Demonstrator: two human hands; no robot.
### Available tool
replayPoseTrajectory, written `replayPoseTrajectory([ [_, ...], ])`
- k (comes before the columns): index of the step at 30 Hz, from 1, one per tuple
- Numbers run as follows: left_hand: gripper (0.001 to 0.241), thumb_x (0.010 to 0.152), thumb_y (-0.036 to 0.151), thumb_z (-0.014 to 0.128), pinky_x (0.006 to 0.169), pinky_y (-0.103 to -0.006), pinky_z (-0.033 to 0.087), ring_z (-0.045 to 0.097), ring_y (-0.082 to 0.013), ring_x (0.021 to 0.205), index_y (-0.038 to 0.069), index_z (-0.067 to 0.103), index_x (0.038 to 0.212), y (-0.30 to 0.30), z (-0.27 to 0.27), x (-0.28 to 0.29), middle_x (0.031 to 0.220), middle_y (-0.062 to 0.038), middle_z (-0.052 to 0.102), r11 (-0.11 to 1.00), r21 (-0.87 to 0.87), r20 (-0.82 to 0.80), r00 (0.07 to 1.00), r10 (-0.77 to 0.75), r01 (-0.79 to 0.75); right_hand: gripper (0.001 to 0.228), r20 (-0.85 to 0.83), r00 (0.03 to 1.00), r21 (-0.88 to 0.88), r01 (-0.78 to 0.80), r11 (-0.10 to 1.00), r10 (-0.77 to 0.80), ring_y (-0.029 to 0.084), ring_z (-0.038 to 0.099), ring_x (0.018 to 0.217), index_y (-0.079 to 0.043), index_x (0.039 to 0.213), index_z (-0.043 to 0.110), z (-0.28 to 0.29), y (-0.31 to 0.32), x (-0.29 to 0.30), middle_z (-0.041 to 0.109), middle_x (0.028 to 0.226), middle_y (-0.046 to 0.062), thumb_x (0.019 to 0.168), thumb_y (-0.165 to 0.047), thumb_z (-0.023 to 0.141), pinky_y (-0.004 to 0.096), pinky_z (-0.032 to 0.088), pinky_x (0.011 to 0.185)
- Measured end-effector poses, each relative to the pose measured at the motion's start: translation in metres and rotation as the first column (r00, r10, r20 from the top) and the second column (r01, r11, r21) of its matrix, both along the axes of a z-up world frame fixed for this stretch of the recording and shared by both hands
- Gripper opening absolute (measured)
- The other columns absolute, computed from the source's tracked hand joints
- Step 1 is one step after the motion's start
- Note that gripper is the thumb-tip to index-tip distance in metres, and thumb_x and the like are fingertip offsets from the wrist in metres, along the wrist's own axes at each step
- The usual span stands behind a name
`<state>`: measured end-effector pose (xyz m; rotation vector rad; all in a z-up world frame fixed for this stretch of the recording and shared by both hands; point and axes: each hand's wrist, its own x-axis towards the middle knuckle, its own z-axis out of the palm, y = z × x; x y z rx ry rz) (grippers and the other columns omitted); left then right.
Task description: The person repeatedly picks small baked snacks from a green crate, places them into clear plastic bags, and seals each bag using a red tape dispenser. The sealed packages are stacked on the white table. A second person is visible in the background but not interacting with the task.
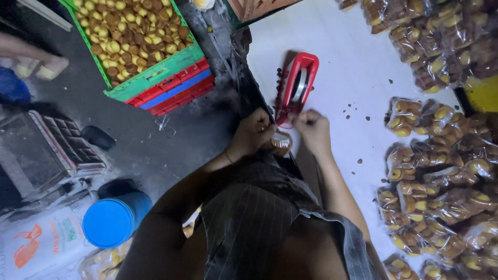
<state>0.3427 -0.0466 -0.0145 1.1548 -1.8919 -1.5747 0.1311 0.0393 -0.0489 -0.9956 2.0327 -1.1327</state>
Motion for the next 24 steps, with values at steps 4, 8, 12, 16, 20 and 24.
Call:
replayPoseTrajectory([
  [4, 0.025, 0.083, 0.031, 0.074, 0.078, -0.0426, 0.054, 0.070, -0.0380, 0.088, 0.016, 0.056, 0.088, -0.020, 0.044, -0.026, 0.085, -0.014, 0.070, 0.992, -0.123, -0.098, 0.995, 0.011, -0.023, 0.007, -0.304, 0.952, 0.028, -0.021, 0.999, 0.028, 0.040, 0.069, 0.069, -0.004, 0.079, 0.074, 0.038, 0.034, 0.001, 0.067, 0.075, 0.017, 0.077, -0.006, 0.080, 0.044, 0.053, 0.064],
  [8, 0.020, 0.087, 0.021, 0.074, 0.075, -0.0424, 0.053, 0.069, -0.0363, 0.083, 0.014, 0.055, 0.089, -0.026, 0.048, -0.069, 0.080, -0.013, 0.066, 0.969, -0.226, -0.172, 0.975, -0.144, 0.103, 0.013, 0.078, 0.995, -0.427, 0.096, 0.899, -0.069, 0.020, 0.052, 0.091, -0.005, 0.088, 0.076, 0.093, 0.044, 0.002, 0.054, 0.094, 0.009, 0.095, -0.016, 0.071, 0.034, 0.041, 0.087],
  [12, 0.015, 0.092, 0.017, 0.070, 0.068, -0.0369, 0.050, 0.065, -0.0293, 0.073, 0.015, 0.056, 0.092, -0.016, 0.048, -0.119, 0.073, -0.009, 0.061, 0.931, -0.327, -0.259, 0.932, -0.253, 0.161, 0.032, -0.014, 0.972, -0.348, 0.216, 0.913, -0.235, 0.037, 0.055, 0.118, 0.003, 0.108, 0.073, 0.096, 0.031, -0.006, 0.050, 0.121, 0.020, 0.078, -0.004, 0.066, 0.048, 0.042, 0.106],
  [16, 0.022, 0.079, 0.010, 0.077, 0.075, -0.0363, 0.053, 0.066, -0.0255, 0.080, 0.021, 0.058, 0.081, 0.002, 0.058, -0.153, 0.083, 0.000, 0.068, 0.612, -0.756, -0.240, 0.773, -0.588, 0.231, 0.036, 0.236, 0.870, -0.342, 0.492, 0.801, -0.433, 0.027, 0.061, 0.091, -0.002, 0.122, 0.051, 0.084, 0.057, -0.015, 0.057, 0.114, 0.020, 0.086, 0.002, 0.049, 0.038, 0.053, 0.076],
  [20, 0.016, 0.090, 0.017, 0.071, 0.085, -0.0398, 0.050, 0.063, -0.0277, 0.095, 0.010, 0.059, 0.098, 0.008, -0.002, -0.226, 0.096, -0.008, 0.064, 0.744, -0.141, -0.354, 0.669, -0.654, 0.653, 0.037, -0.014, 0.727, -0.272, 0.658, 0.702, -0.687, 0.035, 0.069, 0.083, -0.005, 0.117, 0.059, 0.108, 0.079, -0.003, 0.069, 0.100, 0.021, 0.087, -0.015, 0.078, 0.042, 0.054, 0.069],
  [24, 0.062, 0.093, 0.011, 0.071, 0.122, -0.0611, 0.025, 0.041, -0.0611, 0.136, -0.025, 0.043, 0.134, -0.026, -0.034, -0.394, 0.134, -0.053, 0.046, 0.401, -0.434, 0.027, 0.456, -0.890, 0.807, 0.053, 0.287, 0.679, 0.057, 0.692, 0.720, -0.676, 0.026, 0.074, 0.070, -0.007, 0.120, 0.068, 0.092, 0.161, -0.049, 0.076, 0.093, 0.018, 0.074, -0.022, 0.088, 0.034, 0.059, 0.050],
])
